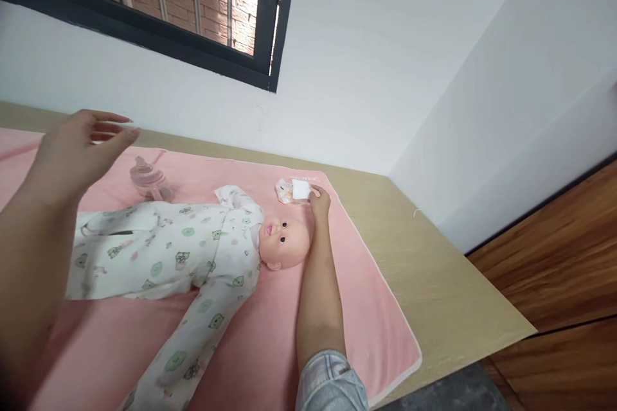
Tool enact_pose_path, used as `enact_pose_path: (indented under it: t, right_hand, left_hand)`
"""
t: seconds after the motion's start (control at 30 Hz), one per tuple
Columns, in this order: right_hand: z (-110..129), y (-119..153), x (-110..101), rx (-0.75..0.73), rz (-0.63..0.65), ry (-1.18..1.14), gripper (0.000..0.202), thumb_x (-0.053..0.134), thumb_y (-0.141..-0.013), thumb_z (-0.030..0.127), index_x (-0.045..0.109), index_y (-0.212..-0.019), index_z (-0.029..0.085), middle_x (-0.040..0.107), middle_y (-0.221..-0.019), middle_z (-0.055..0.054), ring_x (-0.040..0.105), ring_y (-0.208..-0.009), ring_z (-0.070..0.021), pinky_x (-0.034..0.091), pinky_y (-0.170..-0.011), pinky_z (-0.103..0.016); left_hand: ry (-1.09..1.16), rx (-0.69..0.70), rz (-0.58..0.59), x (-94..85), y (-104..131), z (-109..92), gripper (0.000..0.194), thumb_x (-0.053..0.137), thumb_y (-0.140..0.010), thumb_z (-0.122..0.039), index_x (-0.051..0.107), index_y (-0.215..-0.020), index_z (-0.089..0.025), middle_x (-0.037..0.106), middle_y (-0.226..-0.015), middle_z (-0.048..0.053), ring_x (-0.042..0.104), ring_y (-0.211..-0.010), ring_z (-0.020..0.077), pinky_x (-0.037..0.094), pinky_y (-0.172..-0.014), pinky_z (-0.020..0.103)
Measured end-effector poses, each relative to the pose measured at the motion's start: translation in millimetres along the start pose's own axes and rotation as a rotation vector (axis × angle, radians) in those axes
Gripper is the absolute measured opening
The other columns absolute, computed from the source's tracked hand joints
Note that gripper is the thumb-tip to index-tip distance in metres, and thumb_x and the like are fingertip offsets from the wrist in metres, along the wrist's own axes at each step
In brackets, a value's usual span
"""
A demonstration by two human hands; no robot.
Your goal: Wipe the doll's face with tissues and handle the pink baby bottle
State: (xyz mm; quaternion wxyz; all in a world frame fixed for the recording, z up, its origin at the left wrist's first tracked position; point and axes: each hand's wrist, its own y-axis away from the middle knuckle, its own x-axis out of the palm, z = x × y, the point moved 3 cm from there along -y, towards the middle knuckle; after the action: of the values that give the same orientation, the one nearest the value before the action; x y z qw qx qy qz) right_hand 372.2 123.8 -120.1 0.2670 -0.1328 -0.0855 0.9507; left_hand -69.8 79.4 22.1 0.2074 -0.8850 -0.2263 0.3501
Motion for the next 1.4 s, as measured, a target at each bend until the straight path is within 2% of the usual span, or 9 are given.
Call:
enact_pose_path:
  t: [0.17,0.3,0.43,0.5,0.67,0.87,0.97,1.13,1.4]
  right_hand:
    - [-5.9,-1.4,-3.2,-0.004,-0.072,0.044,0.044,0.048,-0.072,0.022,0.069,-0.111,0.016,0.072,-0.107,-0.007,0.069,-0.084,-0.0176,0.055,-0.083,-0.030]
    - [-0.4,2.9,-11.2,-0.025,-0.177,0.094,0.039,0.044,-0.075,0.020,0.069,-0.105,0.015,0.071,-0.111,-0.008,0.066,-0.085,-0.0180,0.052,-0.082,-0.030]
    - [6.4,10.1,-20.6,-0.073,-0.308,0.243,0.038,0.039,-0.077,0.014,0.069,-0.100,0.013,0.069,-0.112,-0.011,0.061,-0.102,-0.0228,0.046,-0.093,-0.034]
    - [5.8,14.1,-21.9,-0.067,-0.353,0.342,0.038,0.041,-0.079,0.014,0.069,-0.103,0.013,0.067,-0.115,-0.015,0.056,-0.113,-0.0276,0.041,-0.100,-0.039]
    - [-6.6,23.1,-16.4,0.065,-0.359,0.484,0.042,0.048,-0.080,0.018,0.064,-0.118,0.014,0.059,-0.128,-0.020,0.046,-0.125,-0.0378,0.035,-0.103,-0.049]
    - [-14.8,26.6,-15.7,0.073,-0.403,0.483,0.046,0.047,-0.076,0.013,0.062,-0.119,0.015,0.058,-0.126,-0.017,0.056,-0.112,-0.0333,0.042,-0.092,-0.043]
    - [-17.3,26.8,-16.7,0.092,-0.424,0.427,0.047,0.047,-0.074,0.012,0.060,-0.119,0.017,0.056,-0.128,-0.015,0.061,-0.101,-0.0276,0.043,-0.084,-0.037]
    - [-18.1,30.9,-16.7,0.108,-0.449,0.377,0.042,0.050,-0.075,0.014,0.060,-0.116,0.017,0.054,-0.128,-0.013,0.061,-0.095,-0.0226,0.044,-0.080,-0.032]
    - [-24.9,32.9,-18.5,0.163,-0.413,0.396,0.043,0.065,-0.075,0.024,0.057,-0.117,0.018,0.057,-0.119,-0.012,0.060,-0.098,-0.0211,0.046,-0.080,-0.027]
  left_hand:
    - [-0.025,-0.056,0.012,-1.9,-10.8,18.0,0.042,0.060,-0.089,-0.046,0.061,-0.123,-0.020,0.070,-0.116,0.005,0.065,-0.098,0.0191,0.044,-0.065,0.023]
    - [-0.087,-0.098,0.057,-2.3,-17.9,32.4,0.046,0.060,-0.089,-0.047,0.057,-0.126,-0.020,0.068,-0.119,0.004,0.064,-0.097,0.0199,0.047,-0.071,0.026]
    - [-0.225,-0.170,0.228,5.8,-27.1,61.2,0.075,0.071,-0.076,-0.057,0.047,-0.137,-0.020,0.061,-0.130,0.008,0.059,-0.101,0.0256,0.047,-0.085,0.037]
    - [-0.300,-0.173,0.332,14.1,-31.8,78.8,0.087,0.075,-0.070,-0.059,0.043,-0.140,-0.019,0.060,-0.128,0.010,0.057,-0.101,0.0277,0.045,-0.085,0.039]
    - [-0.358,-0.131,0.459,35.0,-36.7,107.9,0.095,0.083,-0.057,-0.045,0.043,-0.139,-0.018,0.063,-0.108,0.010,0.059,-0.097,0.0312,0.044,-0.076,0.034]
    - [-0.201,-0.073,0.492,50.1,-25.3,101.9,0.064,0.078,-0.057,-0.029,0.052,-0.115,-0.019,0.066,-0.095,0.003,0.060,-0.090,0.0268,0.042,-0.070,0.028]
    - [-0.197,-0.072,0.493,56.3,-19.4,97.3,0.052,0.077,-0.059,-0.031,0.053,-0.104,-0.020,0.064,-0.092,0.001,0.059,-0.086,0.0246,0.041,-0.070,0.028]
    - [-0.220,-0.095,0.401,62.7,-16.6,99.8,0.047,0.071,-0.064,-0.031,0.050,-0.105,-0.020,0.057,-0.088,0.000,0.053,-0.083,0.0230,0.036,-0.070,0.027]
    - [-0.218,-0.106,0.367,65.5,-12.9,101.0,0.035,0.063,-0.075,-0.036,0.048,-0.101,-0.018,0.052,-0.081,-0.001,0.049,-0.076,0.0194,0.033,-0.065,0.025]
